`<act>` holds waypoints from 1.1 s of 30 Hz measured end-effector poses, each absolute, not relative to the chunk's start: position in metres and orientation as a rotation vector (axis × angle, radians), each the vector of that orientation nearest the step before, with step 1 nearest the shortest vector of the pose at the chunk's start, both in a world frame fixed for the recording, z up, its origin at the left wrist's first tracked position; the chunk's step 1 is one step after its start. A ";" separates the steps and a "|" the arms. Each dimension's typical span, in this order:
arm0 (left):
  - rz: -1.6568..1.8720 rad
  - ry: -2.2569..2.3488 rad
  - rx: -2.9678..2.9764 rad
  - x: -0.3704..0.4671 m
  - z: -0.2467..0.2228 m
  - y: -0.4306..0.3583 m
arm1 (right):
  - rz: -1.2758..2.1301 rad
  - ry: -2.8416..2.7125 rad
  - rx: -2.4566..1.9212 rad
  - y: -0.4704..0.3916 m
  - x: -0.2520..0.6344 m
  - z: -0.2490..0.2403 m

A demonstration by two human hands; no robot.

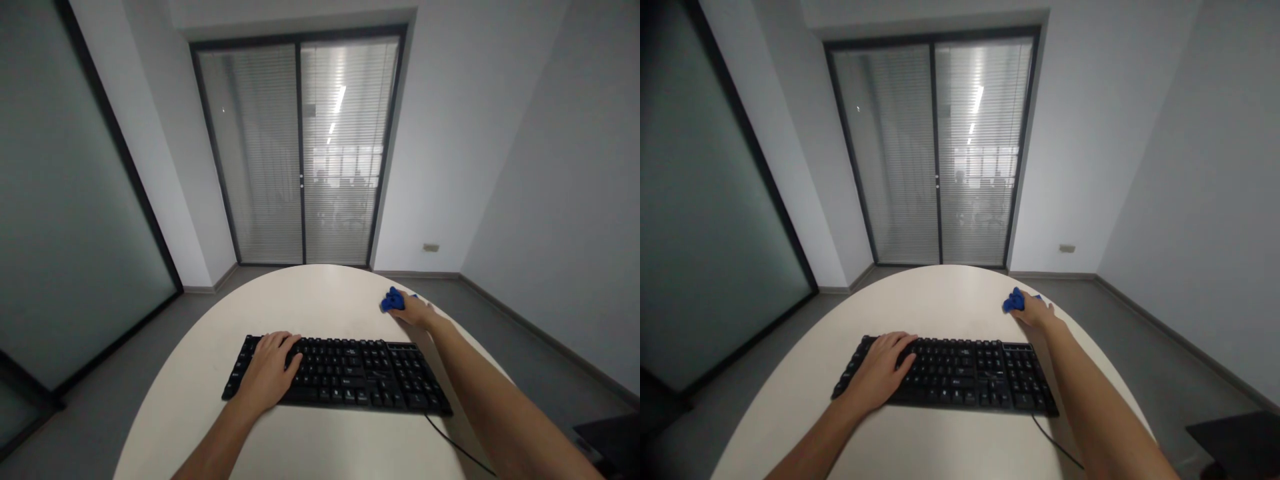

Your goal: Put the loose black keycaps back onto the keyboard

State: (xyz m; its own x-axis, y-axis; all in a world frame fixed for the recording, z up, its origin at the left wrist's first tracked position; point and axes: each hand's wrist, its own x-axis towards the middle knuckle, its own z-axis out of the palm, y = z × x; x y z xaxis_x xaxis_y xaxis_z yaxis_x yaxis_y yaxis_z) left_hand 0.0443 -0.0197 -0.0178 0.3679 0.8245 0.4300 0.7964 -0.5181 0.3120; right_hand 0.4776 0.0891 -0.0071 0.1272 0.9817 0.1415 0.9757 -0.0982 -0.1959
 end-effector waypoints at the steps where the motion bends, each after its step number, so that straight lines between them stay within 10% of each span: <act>1: 0.845 1.514 2.553 0.044 -0.017 -0.020 | 0.044 -1.915 -2.190 0.090 0.477 -0.010; 8: 0.807 1.511 2.567 0.042 -0.020 -0.016 | -0.184 -2.152 -2.032 0.065 0.429 0.015; 15: 0.804 1.485 2.566 0.039 -0.019 -0.016 | 0.542 -2.773 -1.278 -0.022 0.334 0.031; 33: 0.978 1.263 2.584 0.047 -0.037 -0.013 | 0.102 -2.070 -2.108 -0.098 0.371 0.017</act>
State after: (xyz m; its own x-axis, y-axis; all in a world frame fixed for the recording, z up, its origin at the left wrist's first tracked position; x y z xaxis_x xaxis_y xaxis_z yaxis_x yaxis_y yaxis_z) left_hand 0.0475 -0.0127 -0.0371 0.4489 0.7386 0.5030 0.6720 -0.6500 0.3548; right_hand 0.3710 -0.0982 0.0169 0.0253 0.9965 0.0797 0.9838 -0.0107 -0.1791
